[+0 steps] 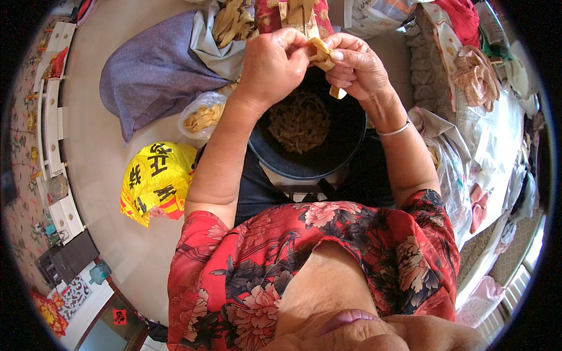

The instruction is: The person knots strips of yellow food using a wooden tool and places the finished pieces into a black bucket.

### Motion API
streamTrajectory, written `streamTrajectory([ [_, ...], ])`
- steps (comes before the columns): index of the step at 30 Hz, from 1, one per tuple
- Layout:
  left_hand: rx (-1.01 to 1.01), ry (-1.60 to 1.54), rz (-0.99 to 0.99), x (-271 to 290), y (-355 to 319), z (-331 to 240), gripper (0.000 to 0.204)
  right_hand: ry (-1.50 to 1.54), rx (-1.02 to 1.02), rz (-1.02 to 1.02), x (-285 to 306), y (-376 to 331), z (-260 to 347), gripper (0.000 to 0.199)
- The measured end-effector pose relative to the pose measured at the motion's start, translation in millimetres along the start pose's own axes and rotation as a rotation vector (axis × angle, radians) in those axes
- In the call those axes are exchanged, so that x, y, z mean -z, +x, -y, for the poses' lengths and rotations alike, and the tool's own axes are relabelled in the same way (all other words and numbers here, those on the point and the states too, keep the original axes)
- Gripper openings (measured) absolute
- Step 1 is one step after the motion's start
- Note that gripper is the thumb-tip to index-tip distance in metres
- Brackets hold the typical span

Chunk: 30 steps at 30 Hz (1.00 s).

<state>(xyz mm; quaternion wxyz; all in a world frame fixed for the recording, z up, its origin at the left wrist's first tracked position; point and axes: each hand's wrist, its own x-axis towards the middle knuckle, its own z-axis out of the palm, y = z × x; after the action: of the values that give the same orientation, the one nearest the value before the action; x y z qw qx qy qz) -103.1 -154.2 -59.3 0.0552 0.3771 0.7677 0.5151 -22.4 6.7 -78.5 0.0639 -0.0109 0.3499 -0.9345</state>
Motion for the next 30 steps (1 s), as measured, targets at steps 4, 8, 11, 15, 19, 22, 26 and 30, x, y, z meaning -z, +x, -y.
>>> streamTrajectory([
  [4,-0.092,-0.077,0.088,7,-1,-7,0.015,-0.07,0.021,-0.079,2,2,-1,0.009],
  [8,0.056,-0.176,0.293,12,3,-6,0.024,-0.224,0.037,-0.086,-3,0,-4,0.013],
  [11,0.34,-0.754,0.404,23,4,0,0.028,-0.393,0.091,-0.033,-11,-2,6,0.022],
  [15,0.284,-0.944,0.499,40,-1,3,0.028,-0.762,0.13,-0.033,-2,-15,32,0.013],
  [19,0.225,-0.456,0.536,45,3,15,0.028,-0.841,0.086,-0.119,9,-14,18,0.018],
  [22,0.023,-0.01,0.304,34,2,14,0.029,-1.058,0.046,-0.156,7,-12,10,0.015],
  [26,-0.109,0.304,0.469,4,-6,15,0.022,-1.113,0.022,-0.107,-1,-6,-1,0.013],
  [30,0.237,-0.129,0.811,24,5,20,0.025,-1.197,0.053,-0.154,6,-7,9,0.015],
])
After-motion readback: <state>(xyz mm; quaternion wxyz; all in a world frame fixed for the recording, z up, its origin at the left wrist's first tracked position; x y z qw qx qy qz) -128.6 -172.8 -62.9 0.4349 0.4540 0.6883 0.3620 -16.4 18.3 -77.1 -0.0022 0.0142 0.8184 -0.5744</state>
